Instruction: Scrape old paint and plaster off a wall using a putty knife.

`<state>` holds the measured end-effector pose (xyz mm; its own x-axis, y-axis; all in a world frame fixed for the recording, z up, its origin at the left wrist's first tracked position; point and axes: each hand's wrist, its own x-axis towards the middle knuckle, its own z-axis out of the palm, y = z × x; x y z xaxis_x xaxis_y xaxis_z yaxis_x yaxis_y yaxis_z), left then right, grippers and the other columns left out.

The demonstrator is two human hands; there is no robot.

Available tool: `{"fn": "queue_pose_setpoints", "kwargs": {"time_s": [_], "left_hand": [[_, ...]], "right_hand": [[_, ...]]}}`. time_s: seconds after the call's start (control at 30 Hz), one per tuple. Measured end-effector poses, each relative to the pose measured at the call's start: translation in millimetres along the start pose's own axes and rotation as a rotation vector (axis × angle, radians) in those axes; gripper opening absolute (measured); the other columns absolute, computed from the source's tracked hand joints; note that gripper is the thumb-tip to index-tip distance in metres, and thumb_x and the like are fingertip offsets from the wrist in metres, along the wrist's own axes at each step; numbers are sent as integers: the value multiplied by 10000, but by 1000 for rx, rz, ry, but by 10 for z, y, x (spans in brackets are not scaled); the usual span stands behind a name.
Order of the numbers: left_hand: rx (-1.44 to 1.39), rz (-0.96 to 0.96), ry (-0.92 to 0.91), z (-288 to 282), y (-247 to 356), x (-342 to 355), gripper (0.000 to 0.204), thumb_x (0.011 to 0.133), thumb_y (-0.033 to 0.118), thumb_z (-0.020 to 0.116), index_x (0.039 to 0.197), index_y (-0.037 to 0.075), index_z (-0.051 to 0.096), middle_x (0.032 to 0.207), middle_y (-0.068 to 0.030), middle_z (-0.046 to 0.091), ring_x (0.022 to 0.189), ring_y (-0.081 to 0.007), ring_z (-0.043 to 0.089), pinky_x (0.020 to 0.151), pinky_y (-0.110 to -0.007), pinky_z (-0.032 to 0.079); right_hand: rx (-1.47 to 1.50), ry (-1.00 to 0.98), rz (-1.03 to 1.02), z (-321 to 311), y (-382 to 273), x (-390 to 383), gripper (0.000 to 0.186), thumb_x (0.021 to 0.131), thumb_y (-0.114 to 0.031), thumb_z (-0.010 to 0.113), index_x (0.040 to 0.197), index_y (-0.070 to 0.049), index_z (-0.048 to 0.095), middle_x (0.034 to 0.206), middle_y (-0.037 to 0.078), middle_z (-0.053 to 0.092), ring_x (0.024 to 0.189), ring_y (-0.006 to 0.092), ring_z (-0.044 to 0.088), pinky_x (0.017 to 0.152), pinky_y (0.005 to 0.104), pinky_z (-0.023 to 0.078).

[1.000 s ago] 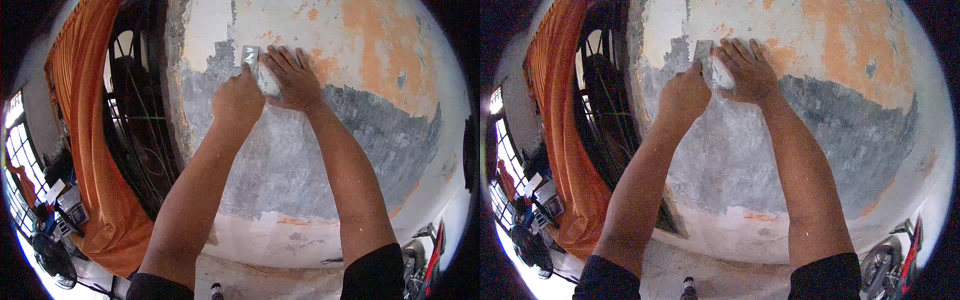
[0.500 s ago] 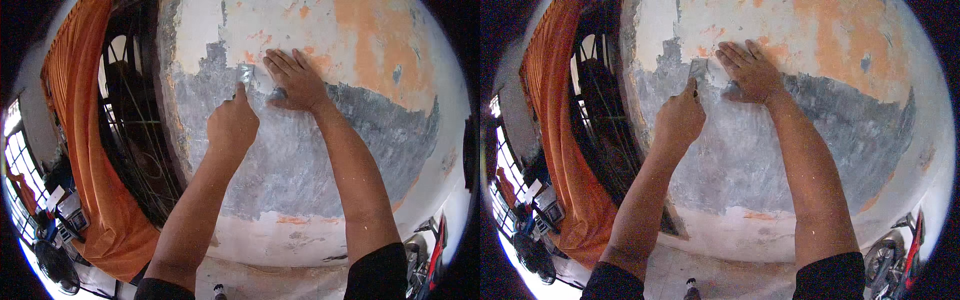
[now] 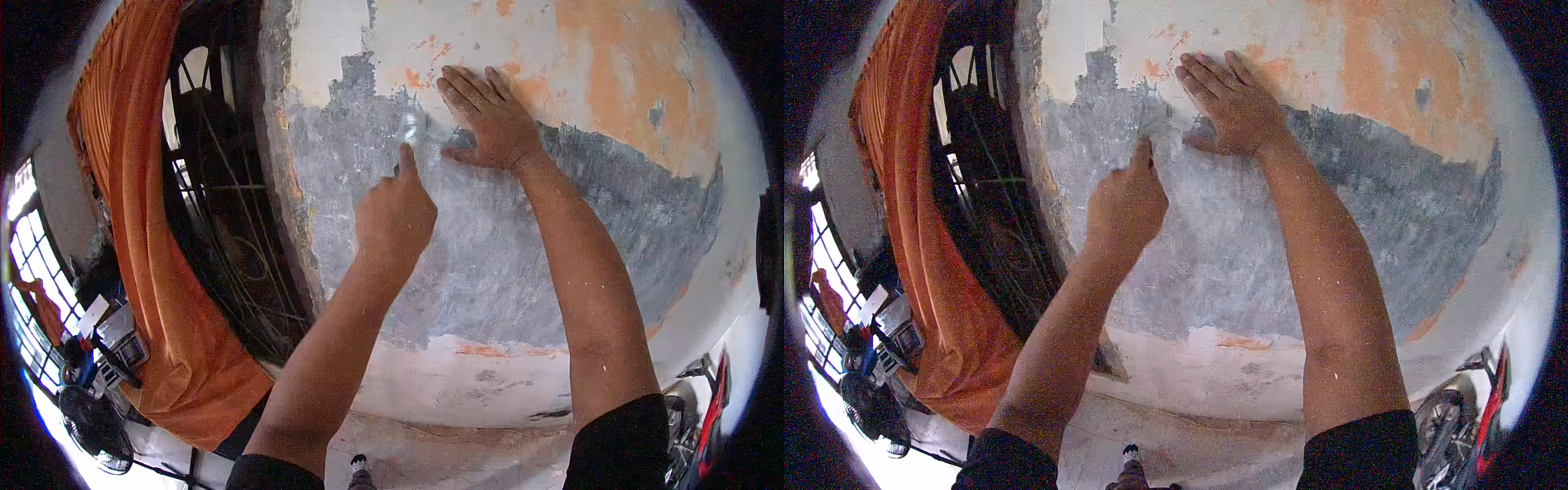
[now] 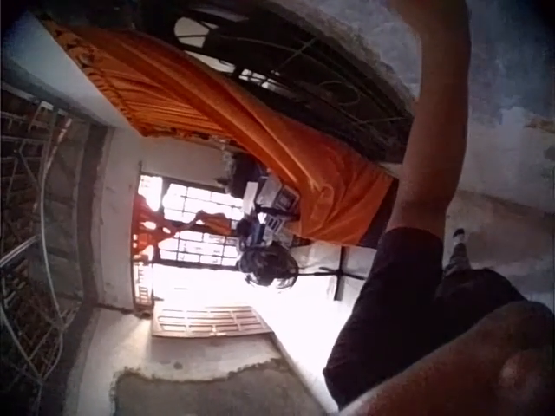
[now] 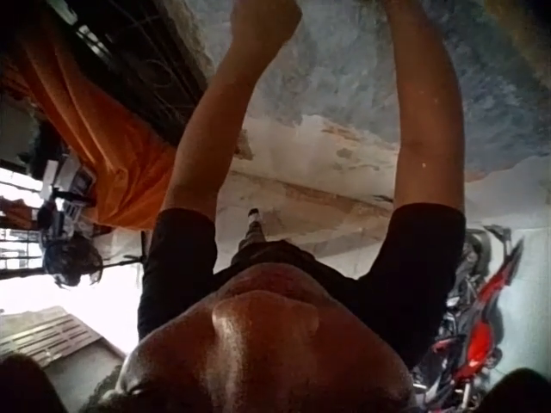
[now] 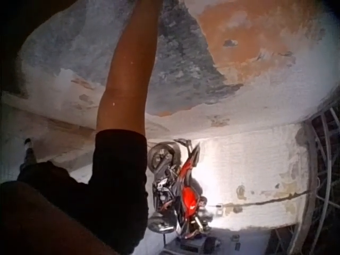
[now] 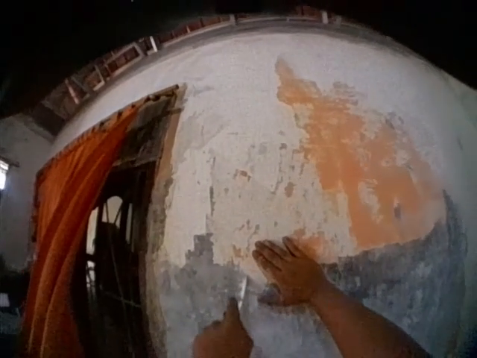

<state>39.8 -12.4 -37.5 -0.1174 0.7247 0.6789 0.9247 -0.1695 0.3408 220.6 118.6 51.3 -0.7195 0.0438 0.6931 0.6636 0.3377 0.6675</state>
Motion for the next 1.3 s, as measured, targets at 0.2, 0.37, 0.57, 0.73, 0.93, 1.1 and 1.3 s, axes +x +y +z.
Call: {"fn": "queue_pose_setpoints", "kwargs": {"time_s": [0.2,0.37,0.57,0.73,0.93,1.1,1.3], "left_hand": [[17,-9,-93,100,60,-103,491,1017,202,513,1479,36,490,901,-305,719,827,-474,732,757,-566,592],[-18,71,97,-45,29,237,563,947,139,531,1490,3,470,932,-290,732,845,-455,741,765,-559,592],[25,-10,-97,178,80,-81,571,975,175,520,1522,36,434,904,-306,727,836,-470,736,785,-576,586],[22,116,143,-69,37,351,512,966,155,525,1459,23,479,893,-283,729,834,-473,729,774,-566,594],[30,2,-18,138,112,-55,513,999,204,519,1481,36,464,894,-293,724,833,-476,726,782,-592,582],[22,40,22,-9,102,106,595,913,126,564,1486,-6,474,874,-273,733,809,-444,746,741,-529,608],[-32,53,100,7,60,263,539,958,154,521,1476,10,484,921,-308,722,876,-478,731,799,-564,589]], "right_hand": [[-33,-62,44,-15,46,-73,1091,802,-739,672,1635,-138,304,1706,35,281,1568,219,263,1299,506,153],[-53,-48,19,-46,-21,17,1073,795,-731,669,1608,-110,345,1689,66,315,1558,239,288,1289,521,168],[-22,20,-2,33,41,-63,1095,767,-747,678,1580,-77,380,1677,89,340,1553,259,303,1275,545,192],[-80,-69,-17,-23,-4,-4,1132,744,-771,686,1586,-81,373,1677,82,340,1553,252,300,1281,542,182],[7,38,-2,26,54,-71,1147,725,-785,689,1576,-76,390,1677,77,339,1555,250,294,1283,536,181],[-19,1,-8,17,22,-46,1173,701,-792,701,1573,-71,393,1676,84,340,1551,256,303,1283,536,180],[-34,-32,-14,-34,-7,-15,1205,687,-748,754,1598,-75,345,1682,96,327,1552,267,305,1283,533,181]]}}
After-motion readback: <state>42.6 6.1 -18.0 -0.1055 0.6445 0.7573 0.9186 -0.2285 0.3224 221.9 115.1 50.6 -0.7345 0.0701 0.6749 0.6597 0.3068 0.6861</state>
